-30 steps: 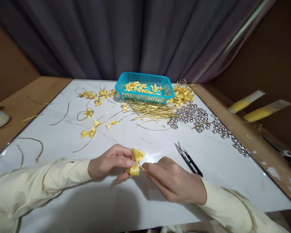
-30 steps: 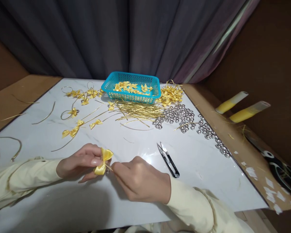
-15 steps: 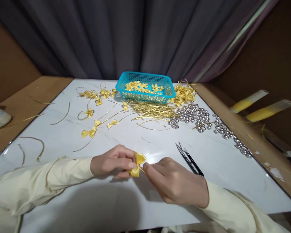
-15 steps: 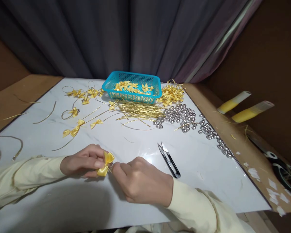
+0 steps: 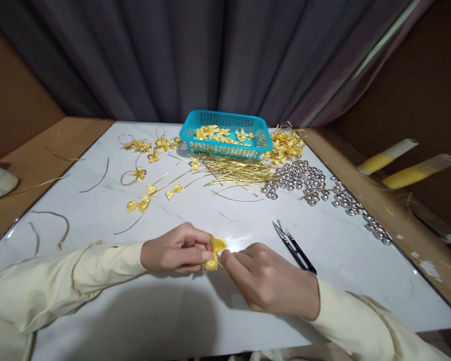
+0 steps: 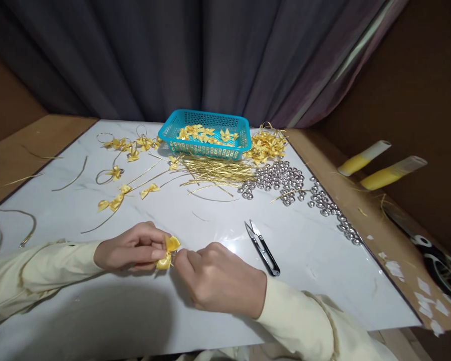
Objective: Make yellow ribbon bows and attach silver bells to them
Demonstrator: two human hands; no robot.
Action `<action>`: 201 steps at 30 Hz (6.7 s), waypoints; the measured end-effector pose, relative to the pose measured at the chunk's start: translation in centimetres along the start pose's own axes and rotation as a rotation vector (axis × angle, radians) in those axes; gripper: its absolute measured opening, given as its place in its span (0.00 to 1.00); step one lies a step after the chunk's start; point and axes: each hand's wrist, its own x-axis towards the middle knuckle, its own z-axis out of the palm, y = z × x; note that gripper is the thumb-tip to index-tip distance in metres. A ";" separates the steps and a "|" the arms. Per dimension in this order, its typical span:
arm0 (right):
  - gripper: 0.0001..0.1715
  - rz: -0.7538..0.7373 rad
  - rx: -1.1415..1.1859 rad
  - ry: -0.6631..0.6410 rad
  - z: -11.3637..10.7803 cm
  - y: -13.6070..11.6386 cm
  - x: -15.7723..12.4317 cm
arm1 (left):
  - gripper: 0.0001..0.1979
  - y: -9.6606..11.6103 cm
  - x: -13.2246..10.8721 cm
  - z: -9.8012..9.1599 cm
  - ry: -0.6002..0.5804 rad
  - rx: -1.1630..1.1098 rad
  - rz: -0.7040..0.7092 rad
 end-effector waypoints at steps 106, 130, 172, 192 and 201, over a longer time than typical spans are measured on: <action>0.11 0.030 0.303 0.040 -1.0 -0.4 -0.1 | 0.10 0.7 -0.4 -0.4 -0.113 -0.062 0.044; 0.11 0.057 0.349 -0.065 -1.1 -0.6 -0.1 | 0.11 0.8 -0.4 -0.5 -0.128 0.107 0.089; 0.15 0.235 0.791 0.107 -2.6 -0.1 0.7 | 0.11 0.8 -0.5 -0.5 -0.059 0.004 0.004; 0.14 -0.042 0.062 0.284 -1.3 -1.3 0.1 | 0.12 1.1 -0.7 0.1 -0.017 0.023 0.059; 0.14 -0.017 0.051 0.305 -1.0 -1.8 -0.1 | 0.12 1.2 -0.7 -0.2 -0.064 0.057 0.052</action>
